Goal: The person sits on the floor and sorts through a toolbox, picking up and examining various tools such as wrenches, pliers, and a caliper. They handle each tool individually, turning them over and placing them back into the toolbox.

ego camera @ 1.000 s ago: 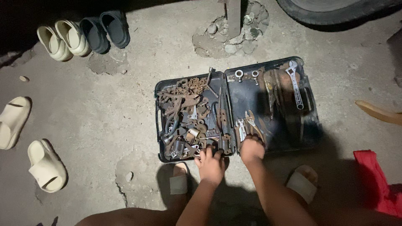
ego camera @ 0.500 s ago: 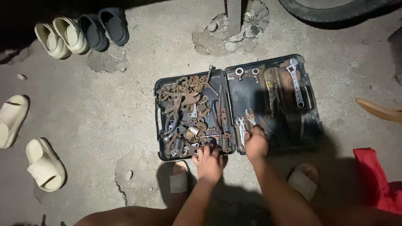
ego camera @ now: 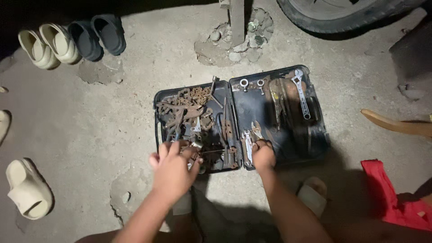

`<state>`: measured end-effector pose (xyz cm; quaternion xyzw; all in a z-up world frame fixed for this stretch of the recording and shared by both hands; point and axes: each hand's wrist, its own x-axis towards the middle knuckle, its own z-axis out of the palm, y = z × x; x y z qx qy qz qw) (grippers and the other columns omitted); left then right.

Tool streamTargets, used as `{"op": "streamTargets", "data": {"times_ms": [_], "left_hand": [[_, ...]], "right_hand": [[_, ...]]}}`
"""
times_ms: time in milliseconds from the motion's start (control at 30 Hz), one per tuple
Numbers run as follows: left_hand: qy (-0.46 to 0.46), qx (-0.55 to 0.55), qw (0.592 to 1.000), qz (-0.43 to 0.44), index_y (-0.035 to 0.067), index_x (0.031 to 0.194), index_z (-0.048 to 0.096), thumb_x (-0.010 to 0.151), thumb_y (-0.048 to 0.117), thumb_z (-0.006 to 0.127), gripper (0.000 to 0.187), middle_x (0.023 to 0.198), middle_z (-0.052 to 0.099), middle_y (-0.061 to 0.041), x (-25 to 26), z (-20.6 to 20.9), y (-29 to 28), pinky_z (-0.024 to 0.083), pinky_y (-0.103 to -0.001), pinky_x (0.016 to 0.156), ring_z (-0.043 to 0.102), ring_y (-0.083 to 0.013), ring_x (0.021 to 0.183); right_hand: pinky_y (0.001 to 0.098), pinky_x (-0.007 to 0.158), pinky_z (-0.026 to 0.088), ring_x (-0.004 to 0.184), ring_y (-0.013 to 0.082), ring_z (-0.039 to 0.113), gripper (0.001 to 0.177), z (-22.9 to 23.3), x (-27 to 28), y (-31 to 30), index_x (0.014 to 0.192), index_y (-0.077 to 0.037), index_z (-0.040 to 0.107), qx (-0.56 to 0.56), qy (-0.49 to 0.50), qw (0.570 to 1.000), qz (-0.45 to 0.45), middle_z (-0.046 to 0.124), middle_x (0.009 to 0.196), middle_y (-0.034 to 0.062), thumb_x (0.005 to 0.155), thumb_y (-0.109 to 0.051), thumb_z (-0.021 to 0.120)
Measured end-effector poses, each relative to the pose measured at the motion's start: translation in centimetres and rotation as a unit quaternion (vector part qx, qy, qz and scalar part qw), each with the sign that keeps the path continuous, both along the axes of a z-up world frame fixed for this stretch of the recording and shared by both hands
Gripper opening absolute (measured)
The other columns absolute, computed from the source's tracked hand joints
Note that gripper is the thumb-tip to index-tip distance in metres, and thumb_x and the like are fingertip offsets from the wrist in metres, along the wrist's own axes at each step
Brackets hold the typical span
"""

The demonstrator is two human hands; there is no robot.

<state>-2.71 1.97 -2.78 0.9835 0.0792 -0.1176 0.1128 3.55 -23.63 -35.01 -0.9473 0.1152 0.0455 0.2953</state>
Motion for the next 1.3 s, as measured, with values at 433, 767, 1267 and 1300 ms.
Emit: {"op": "streamTargets", "data": {"times_ms": [433,767,1267,1300], "left_hand": [[0.102,0.034,0.994,-0.027,0.022,0.129,0.065,0.083,0.042,0.073,0.051,0.137,0.051,-0.008,1.6,-5.6,0.7,0.025,-0.064,0.104,0.035,-0.0315,0.134],[0.18,0.052,0.981,-0.055,0.025,0.124,0.07,0.087,0.042,0.07,0.04,0.139,0.051,-0.007,1.1,-7.9,0.7,0.024,-0.062,0.11,0.034,-0.0311,0.137],[0.176,0.06,0.982,-0.047,0.022,0.123,0.072,0.084,0.043,0.072,0.044,0.139,0.052,-0.008,0.7,-8.2,1.5,0.024,-0.06,0.109,0.035,-0.0306,0.136],[0.175,0.059,0.981,-0.051,0.022,0.123,0.071,0.085,0.042,0.072,0.044,0.139,0.052,-0.008,0.8,-8.2,1.4,0.023,-0.06,0.109,0.035,-0.0309,0.136]], "right_hand": [[0.0478,0.081,0.058,0.092,0.0418,0.071,0.025,-2.4,3.0,0.1,0.094,-0.004,0.077,-0.013,0.082,0.997,0.0,0.073,0.097,0.0242,0.087,-0.028,0.072],[0.049,0.078,0.057,0.085,0.0402,0.072,0.03,2.3,3.6,1.7,0.098,-0.007,0.074,-0.088,-0.053,0.994,0.045,0.074,0.093,0.0206,0.079,-0.029,0.078],[0.0491,0.076,0.059,0.086,0.0414,0.073,0.031,-1.0,0.6,0.9,0.098,-0.008,0.076,-0.064,0.019,0.998,0.002,0.074,0.089,0.0212,0.09,-0.037,0.07],[0.0487,0.075,0.059,0.087,0.0413,0.073,0.027,-1.0,0.4,0.4,0.102,-0.009,0.076,-0.045,-0.013,0.999,-0.025,0.074,0.09,0.0211,0.09,-0.033,0.068]]}}
